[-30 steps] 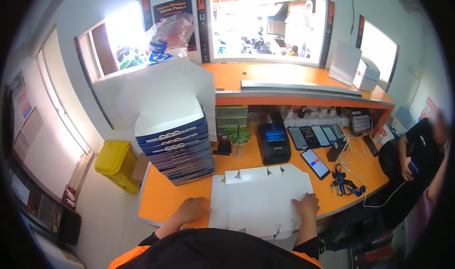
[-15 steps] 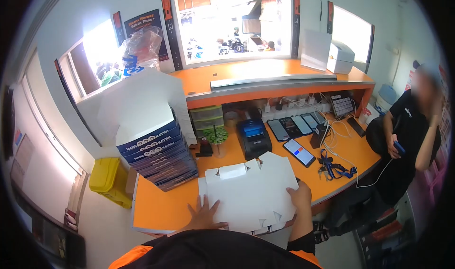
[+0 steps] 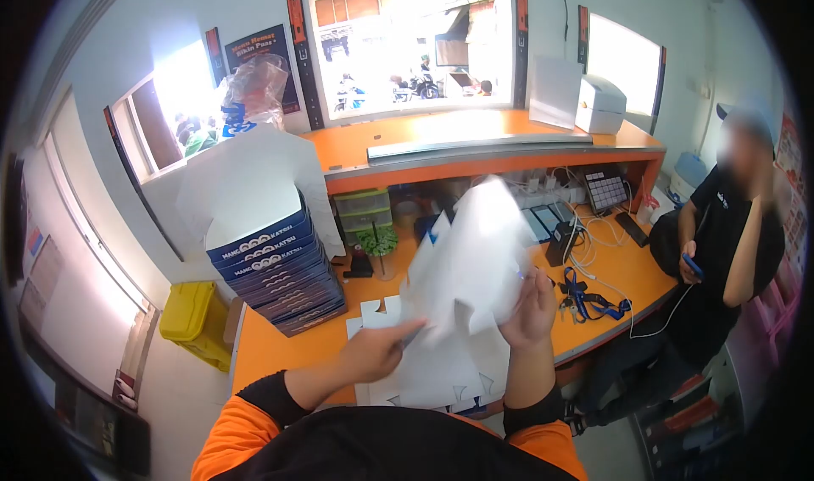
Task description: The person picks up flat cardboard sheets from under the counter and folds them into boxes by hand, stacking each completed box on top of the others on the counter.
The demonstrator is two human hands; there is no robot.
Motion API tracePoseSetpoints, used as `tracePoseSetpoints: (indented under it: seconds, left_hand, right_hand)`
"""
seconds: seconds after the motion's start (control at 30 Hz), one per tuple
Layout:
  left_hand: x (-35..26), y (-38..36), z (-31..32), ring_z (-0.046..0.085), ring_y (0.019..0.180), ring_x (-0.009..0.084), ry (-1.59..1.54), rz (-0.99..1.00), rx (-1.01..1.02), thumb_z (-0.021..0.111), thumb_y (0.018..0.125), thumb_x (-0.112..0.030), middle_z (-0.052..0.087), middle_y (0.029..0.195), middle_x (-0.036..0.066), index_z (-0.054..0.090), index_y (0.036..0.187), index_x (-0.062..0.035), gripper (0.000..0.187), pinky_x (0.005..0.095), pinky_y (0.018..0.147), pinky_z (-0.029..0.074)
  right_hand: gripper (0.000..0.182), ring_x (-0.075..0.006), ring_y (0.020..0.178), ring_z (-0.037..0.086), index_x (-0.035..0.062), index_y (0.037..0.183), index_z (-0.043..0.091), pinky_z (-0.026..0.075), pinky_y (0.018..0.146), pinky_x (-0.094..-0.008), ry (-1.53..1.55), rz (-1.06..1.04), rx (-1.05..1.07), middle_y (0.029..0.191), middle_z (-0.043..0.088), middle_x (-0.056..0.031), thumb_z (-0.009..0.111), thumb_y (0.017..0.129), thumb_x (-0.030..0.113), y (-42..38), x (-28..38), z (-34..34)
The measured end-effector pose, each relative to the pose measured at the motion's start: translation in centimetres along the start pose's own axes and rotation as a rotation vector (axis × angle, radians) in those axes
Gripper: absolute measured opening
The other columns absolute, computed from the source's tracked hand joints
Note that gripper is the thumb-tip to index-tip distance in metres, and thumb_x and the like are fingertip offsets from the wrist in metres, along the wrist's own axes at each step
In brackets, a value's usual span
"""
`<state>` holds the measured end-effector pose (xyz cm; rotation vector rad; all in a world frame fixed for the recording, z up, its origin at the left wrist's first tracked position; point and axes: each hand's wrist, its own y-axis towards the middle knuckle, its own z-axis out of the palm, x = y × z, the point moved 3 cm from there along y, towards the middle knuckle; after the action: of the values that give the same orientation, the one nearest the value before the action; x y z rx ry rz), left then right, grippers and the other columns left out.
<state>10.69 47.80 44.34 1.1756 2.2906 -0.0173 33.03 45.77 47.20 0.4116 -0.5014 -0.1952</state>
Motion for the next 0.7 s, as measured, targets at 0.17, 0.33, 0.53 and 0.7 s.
tracePoseSetpoints:
  seconds: [0.17,0.33,0.53,0.7]
  left_hand:
    - [2.2,1.8,-3.0,0.057,0.091,0.0201,-1.258,-0.246,-0.191,0.046,0.071,0.007,0.054,0.104,0.009,0.043,0.12,-0.0107,0.053,0.032,0.078,0.049]
    - [0.2,3.2,-4.1,0.053,0.103,0.0246,-1.905,-0.187,-0.454,0.055,0.075,0.003,0.047,0.115,0.01,0.033,0.123,-0.0106,0.055,0.038,0.088,0.046]
    - [-1.5,4.5,-0.1,0.054,0.102,0.0213,-1.798,0.025,-0.405,0.055,0.084,-0.006,0.05,0.115,0.008,0.037,0.122,-0.0118,0.043,0.0379,0.088,0.047]
    - [0.4,5.4,1.0,0.055,0.1,0.0189,-2.013,-0.046,-0.129,0.047,0.091,-0.015,0.054,0.111,0.008,0.046,0.117,-0.0072,0.027,0.0342,0.083,0.048]
  right_hand:
    - [0.103,-0.0365,0.131,0.017,0.0078,0.139,0.016,0.017,0.103,-0.0517,-1.137,0.095,0.673,0.143,0.013,-0.0193,0.071,0.063,0.05,-3.3,-4.2,6.2]
    - [0.051,-0.043,0.118,0.037,0.0035,0.12,0.047,0.032,0.097,-0.0488,-1.681,-0.563,0.699,0.129,0.038,-0.0243,0.059,0.072,0.014,-4.3,-5.0,6.5]
    - [0.039,-0.0421,0.104,0.05,0.0016,0.109,0.054,0.037,0.093,-0.0471,-1.802,-0.78,0.238,0.117,0.051,-0.0194,0.052,0.071,0.002,-3.0,-4.7,7.1]
    - [0.03,-0.0391,0.106,0.046,0.0009,0.105,0.057,0.035,0.091,-0.0475,-1.727,-0.673,0.473,0.118,0.05,-0.0175,0.05,0.083,0.019,-3.8,-4.8,6.0]
